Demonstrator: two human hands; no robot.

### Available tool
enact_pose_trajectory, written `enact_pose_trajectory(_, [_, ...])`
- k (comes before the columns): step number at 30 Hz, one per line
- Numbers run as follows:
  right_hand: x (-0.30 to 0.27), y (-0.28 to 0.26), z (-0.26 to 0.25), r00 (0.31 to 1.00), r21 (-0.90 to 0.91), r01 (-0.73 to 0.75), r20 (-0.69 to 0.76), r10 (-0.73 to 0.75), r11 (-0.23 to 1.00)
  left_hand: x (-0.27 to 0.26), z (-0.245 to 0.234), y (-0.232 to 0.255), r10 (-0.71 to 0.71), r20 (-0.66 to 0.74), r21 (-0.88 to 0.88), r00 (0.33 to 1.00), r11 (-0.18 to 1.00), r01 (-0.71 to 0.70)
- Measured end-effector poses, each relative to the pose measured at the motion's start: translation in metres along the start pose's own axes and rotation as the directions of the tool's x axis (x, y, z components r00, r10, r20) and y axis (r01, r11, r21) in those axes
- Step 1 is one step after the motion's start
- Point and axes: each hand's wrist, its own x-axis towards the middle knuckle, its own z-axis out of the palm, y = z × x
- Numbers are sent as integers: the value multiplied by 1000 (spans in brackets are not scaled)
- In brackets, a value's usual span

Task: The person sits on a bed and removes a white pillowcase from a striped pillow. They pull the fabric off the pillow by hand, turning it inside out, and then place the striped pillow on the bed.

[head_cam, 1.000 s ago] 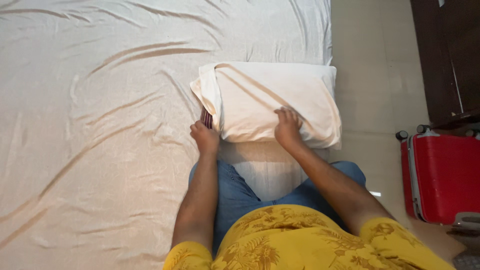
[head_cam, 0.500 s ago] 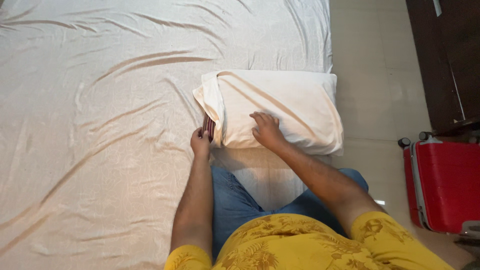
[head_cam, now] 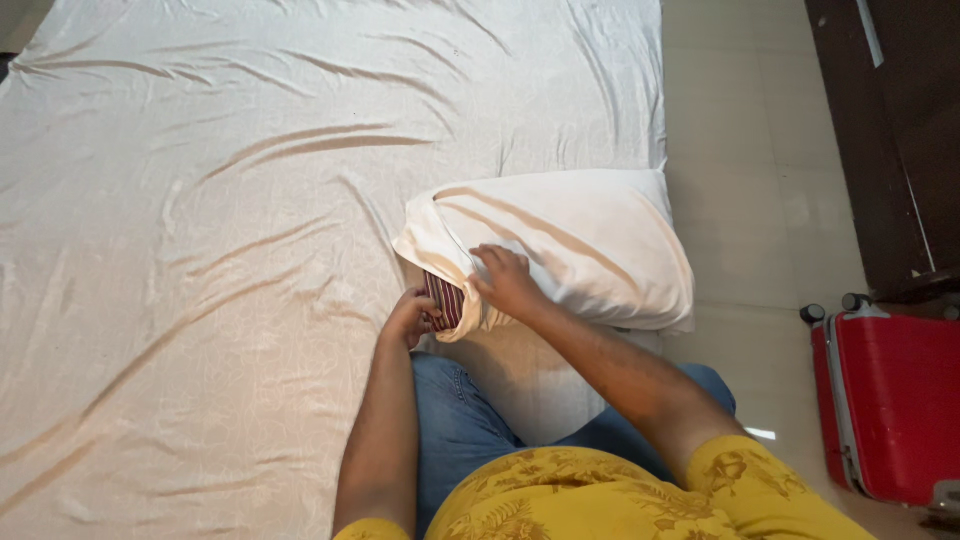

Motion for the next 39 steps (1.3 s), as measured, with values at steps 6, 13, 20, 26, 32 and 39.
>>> enact_pose_trajectory(6, [-12,-36,-9,988,-16,33,151,-30,999,-19,22,23,-28,-89,77,996,996,35])
enact_pose_trajectory(13, [-24,-56,-23,975,-48,25,221,-14,999,-17,42,38,137,-152,120,979,986,-119])
enact_pose_trajectory(20, [-35,-53,-23,998,-137,45,53,-38,990,-30,67,66,227,-138,122,964,970,-210])
enact_pose_trajectory(26, [-40,-33,-3,998,-208,61,10,-60,976,-30,73,63,233,-167,78,958,972,-222])
enact_pose_trajectory(32, [-46,-21,12,983,-142,159,-67,-170,977,-30,68,45,370,-139,33,919,929,-369])
enact_pose_trajectory(39, [-55,-27,11,994,-119,100,54,-94,988,-7,57,17,296,-210,-112,932,940,-323])
